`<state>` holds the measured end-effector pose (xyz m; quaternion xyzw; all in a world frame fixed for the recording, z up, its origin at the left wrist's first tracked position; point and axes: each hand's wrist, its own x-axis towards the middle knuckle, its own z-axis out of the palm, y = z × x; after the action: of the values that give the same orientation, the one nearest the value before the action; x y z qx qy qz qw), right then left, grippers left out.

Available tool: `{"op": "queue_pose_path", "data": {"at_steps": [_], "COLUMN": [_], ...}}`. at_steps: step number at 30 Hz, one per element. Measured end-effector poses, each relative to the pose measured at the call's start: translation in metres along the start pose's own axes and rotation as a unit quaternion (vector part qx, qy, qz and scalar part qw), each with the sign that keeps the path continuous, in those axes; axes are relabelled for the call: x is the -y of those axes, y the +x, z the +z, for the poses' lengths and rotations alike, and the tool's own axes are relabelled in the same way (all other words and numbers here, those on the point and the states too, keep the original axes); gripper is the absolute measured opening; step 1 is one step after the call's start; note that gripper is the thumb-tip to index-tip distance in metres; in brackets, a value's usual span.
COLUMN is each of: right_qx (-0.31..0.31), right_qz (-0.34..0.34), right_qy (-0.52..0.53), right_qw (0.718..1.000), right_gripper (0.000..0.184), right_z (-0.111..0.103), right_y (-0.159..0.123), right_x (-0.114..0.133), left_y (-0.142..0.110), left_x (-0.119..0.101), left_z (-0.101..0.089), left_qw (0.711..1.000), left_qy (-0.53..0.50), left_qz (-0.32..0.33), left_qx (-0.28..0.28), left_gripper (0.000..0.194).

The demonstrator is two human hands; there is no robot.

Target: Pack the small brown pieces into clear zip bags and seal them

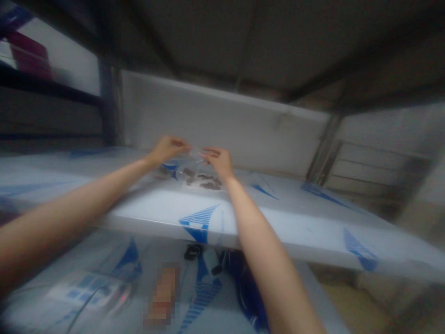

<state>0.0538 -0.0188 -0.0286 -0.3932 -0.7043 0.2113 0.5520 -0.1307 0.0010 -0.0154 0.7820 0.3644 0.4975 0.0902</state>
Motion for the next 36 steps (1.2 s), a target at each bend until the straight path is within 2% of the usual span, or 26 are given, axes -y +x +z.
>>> {"op": "queue_pose_path", "data": {"at_steps": [6, 10, 20, 27, 36], "right_qx": [-0.022, -0.016, 0.021, 0.043, 0.04], "right_qz": [0.008, 0.006, 0.02, -0.024, -0.05], "right_qy": [0.021, 0.023, 0.033, -0.016, -0.02], "right_qw": [1.0, 1.0, 0.999, 0.999, 0.998], "right_gripper": [0.021, 0.019, 0.012, 0.021, 0.011], "right_z": [0.001, 0.001, -0.006, 0.0, 0.002], "right_y": [0.003, 0.005, 0.003, 0.006, 0.009], "right_x": [-0.001, -0.002, 0.0, -0.013, -0.007], "left_y": [-0.002, -0.003, -0.005, -0.003, -0.009], "left_x": [-0.005, -0.007, -0.01, -0.007, -0.015], "left_z": [0.0, 0.0, 0.002, 0.003, 0.013], "left_qw": [0.998, 0.998, 0.992, 0.989, 0.986], "left_qy": [0.015, 0.024, -0.119, -0.139, -0.151], "left_qz": [0.051, 0.053, -0.031, -0.005, 0.019], "left_qx": [-0.035, -0.039, 0.02, 0.058, 0.071], "left_gripper": [0.024, 0.024, 0.025, 0.024, 0.022]}}
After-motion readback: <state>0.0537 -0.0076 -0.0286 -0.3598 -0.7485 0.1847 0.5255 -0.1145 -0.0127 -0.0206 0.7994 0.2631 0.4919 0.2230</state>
